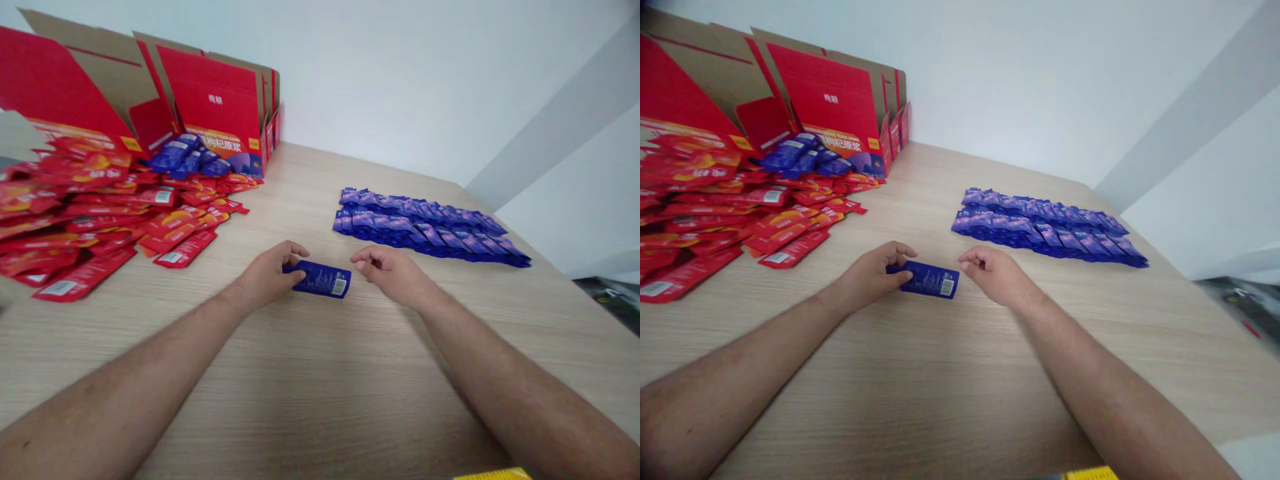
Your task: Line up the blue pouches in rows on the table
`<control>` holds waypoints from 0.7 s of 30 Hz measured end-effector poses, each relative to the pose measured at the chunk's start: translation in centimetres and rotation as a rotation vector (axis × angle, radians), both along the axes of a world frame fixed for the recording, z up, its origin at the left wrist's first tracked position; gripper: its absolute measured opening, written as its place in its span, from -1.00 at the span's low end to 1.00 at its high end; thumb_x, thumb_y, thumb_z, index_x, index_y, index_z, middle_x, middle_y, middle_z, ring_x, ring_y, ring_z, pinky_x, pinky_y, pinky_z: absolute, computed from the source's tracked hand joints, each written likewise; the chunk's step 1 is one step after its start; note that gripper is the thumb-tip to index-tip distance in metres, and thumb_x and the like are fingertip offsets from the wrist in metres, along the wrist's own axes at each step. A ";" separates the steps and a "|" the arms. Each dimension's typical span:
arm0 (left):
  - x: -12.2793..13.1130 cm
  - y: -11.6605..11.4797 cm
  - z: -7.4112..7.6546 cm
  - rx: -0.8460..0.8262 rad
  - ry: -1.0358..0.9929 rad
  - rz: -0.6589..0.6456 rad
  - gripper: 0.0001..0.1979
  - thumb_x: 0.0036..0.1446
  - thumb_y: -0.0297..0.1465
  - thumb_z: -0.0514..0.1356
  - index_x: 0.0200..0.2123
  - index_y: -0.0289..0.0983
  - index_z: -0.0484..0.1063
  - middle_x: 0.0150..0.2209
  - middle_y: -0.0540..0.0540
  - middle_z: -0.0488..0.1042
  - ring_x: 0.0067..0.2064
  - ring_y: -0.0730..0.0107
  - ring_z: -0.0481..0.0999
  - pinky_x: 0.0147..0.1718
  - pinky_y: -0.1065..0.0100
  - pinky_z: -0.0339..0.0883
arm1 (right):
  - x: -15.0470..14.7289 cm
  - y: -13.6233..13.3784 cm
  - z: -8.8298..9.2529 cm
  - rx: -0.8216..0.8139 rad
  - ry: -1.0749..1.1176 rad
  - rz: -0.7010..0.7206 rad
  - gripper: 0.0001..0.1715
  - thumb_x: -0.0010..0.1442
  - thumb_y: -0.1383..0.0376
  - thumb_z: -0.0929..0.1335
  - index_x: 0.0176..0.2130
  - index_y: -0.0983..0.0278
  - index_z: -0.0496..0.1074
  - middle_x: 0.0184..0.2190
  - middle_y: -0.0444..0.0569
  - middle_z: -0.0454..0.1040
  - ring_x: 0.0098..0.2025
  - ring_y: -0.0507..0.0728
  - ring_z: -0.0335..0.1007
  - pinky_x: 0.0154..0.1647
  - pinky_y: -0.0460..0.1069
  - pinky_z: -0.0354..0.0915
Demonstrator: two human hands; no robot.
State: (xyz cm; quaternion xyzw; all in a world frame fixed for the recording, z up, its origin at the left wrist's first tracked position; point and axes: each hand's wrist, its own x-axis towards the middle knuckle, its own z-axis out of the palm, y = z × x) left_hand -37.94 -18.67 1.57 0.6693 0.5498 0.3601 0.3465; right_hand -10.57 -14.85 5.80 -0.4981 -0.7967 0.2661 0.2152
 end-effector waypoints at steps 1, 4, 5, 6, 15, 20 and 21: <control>0.0 0.0 0.0 0.009 0.002 0.003 -0.59 0.03 -0.34 0.24 0.01 -0.19 0.45 -0.35 0.05 0.51 -0.29 0.31 0.51 -0.26 0.28 0.40 | -0.9 -0.7 -0.1 0.008 -0.018 0.036 -0.76 0.29 0.19 0.35 -0.17 0.25 0.59 -0.37 -0.06 0.56 -0.36 0.07 0.41 -0.30 -0.03 0.27; 0.2 -0.1 0.1 0.068 0.013 0.034 -0.64 0.02 -0.37 0.26 -0.05 -0.20 0.49 -0.31 0.03 0.53 -0.26 0.31 0.53 -0.21 0.27 0.41 | -2.9 -1.7 -0.4 0.047 -0.040 0.051 -0.86 0.26 0.28 0.39 -0.23 0.26 0.58 -0.33 -0.04 0.58 -0.30 0.07 0.43 -0.29 -0.05 0.26; 0.2 -0.2 0.2 0.089 0.006 0.039 -0.66 0.03 -0.37 0.25 -0.07 -0.20 0.51 -0.29 0.01 0.54 -0.23 0.30 0.54 -0.17 0.26 0.42 | -3.3 -1.8 -0.5 0.013 -0.015 0.030 -0.87 0.27 0.29 0.39 -0.24 0.26 0.57 -0.36 -0.05 0.57 -0.34 0.06 0.42 -0.33 -0.06 0.25; 0.3 -0.2 0.3 0.109 -0.006 0.041 -0.70 0.05 -0.37 0.25 -0.09 -0.20 0.52 -0.26 0.00 0.56 -0.20 0.29 0.54 -0.13 0.25 0.43 | -3.6 -1.8 -0.8 -0.062 0.038 -0.004 -0.85 0.30 0.27 0.37 -0.23 0.26 0.56 -0.41 -0.07 0.54 -0.39 0.05 0.40 -0.39 -0.08 0.24; 0.7 -1.5 1.5 0.311 -0.099 0.025 -0.89 0.15 -0.40 0.18 -0.27 -0.22 0.50 -0.33 0.00 0.56 -0.28 0.35 0.53 -0.22 0.31 0.45 | -3.3 -1.5 -1.3 -1.024 0.630 -0.193 -0.77 0.45 0.32 0.24 -0.16 0.37 0.44 -0.47 -0.03 0.53 -0.66 -0.04 0.30 -0.74 -0.17 0.17; 1.2 -2.0 1.4 0.399 -0.176 -0.042 -0.92 0.21 -0.35 0.19 -0.30 -0.21 0.47 -0.27 -0.05 0.59 -0.19 0.31 0.58 -0.11 0.24 0.49 | -2.8 -2.8 -1.1 -1.095 0.676 -0.039 -0.91 0.31 0.34 0.40 -0.22 0.34 0.44 -0.61 -0.21 0.39 -0.73 -0.09 0.15 -0.77 -0.22 0.10; 1.3 -2.0 1.3 0.409 -0.178 -0.047 -0.92 0.22 -0.34 0.20 -0.29 -0.21 0.47 -0.24 -0.07 0.59 -0.15 0.30 0.59 -0.06 0.20 0.49 | -2.6 -3.0 -1.1 -1.052 0.684 -0.056 -0.90 0.29 0.33 0.42 -0.24 0.33 0.43 -0.65 -0.24 0.35 -0.74 -0.09 0.13 -0.77 -0.22 0.10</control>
